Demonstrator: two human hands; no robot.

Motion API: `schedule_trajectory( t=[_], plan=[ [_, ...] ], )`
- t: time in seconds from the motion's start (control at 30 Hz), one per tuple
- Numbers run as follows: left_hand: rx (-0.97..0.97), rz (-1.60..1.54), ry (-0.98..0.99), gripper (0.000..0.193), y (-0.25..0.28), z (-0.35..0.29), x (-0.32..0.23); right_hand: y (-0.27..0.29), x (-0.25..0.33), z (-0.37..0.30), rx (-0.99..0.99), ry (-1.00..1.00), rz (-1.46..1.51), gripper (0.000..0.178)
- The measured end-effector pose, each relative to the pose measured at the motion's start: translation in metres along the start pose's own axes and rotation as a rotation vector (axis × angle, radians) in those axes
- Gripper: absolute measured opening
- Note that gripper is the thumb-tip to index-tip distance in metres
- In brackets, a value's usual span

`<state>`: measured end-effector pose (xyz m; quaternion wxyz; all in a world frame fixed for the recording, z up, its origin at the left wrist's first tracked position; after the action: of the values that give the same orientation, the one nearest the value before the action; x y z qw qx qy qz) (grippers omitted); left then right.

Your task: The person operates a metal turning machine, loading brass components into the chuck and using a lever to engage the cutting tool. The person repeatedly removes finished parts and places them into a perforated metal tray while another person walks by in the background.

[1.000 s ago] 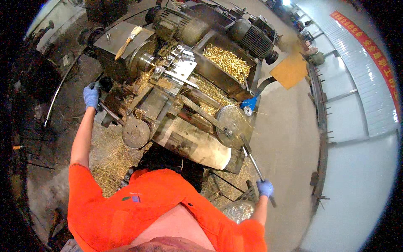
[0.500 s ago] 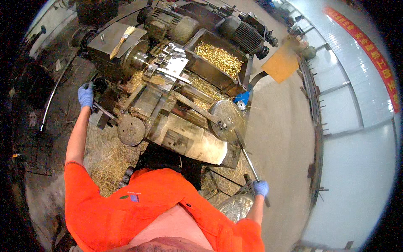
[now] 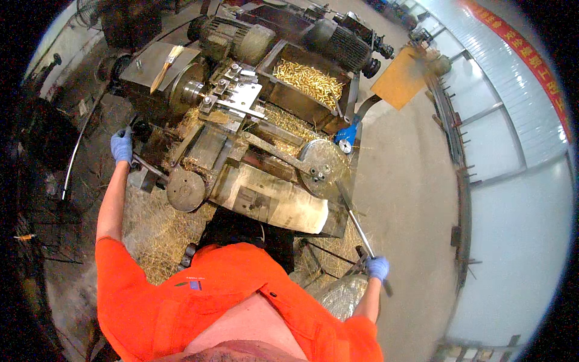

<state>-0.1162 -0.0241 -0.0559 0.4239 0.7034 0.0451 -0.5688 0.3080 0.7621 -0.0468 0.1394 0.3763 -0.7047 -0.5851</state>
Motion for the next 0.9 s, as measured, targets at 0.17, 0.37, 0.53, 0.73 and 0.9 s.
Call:
schedule_trajectory(
  t=[0.17, 0.37, 0.53, 0.73, 0.9],
  plan=[
    [-0.019, 0.091, -0.009, 0.031, 0.0, 0.01, 0.009, 0.026, 0.059, -0.01, -0.199, 0.094, 0.1, 0.04],
    [0.173, 0.045, 0.044, 0.027, 0.018, -0.004, -0.003, 0.064, 0.094, 0.057, -0.289, 0.243, -0.084, 0.036],
    [0.148, -0.092, 0.033, 0.024, 0.048, -0.03, 0.019, 0.099, 0.085, 0.135, -0.303, 0.135, -0.185, 0.036],
    [0.091, -0.153, 0.176, 0.021, 0.091, -0.086, 0.049, 0.105, 0.045, 0.162, -0.272, 0.096, -0.204, 0.039],
    [0.012, -0.156, 0.268, 0.02, 0.106, -0.12, 0.056, 0.076, 0.003, 0.15, -0.249, 0.122, -0.142, 0.036]
  ],
)
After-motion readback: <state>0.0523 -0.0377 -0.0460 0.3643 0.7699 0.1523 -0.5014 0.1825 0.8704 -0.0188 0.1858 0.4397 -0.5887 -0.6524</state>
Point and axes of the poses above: each hand's wrist, its own z-axis towards the middle knuckle, its own y-axis out of the back of the hand, x = y × z, the point moved 1 cm from there along z, towards the middle knuckle, and after that the axes turned 11 degrees about y, right-handed, at the moved point
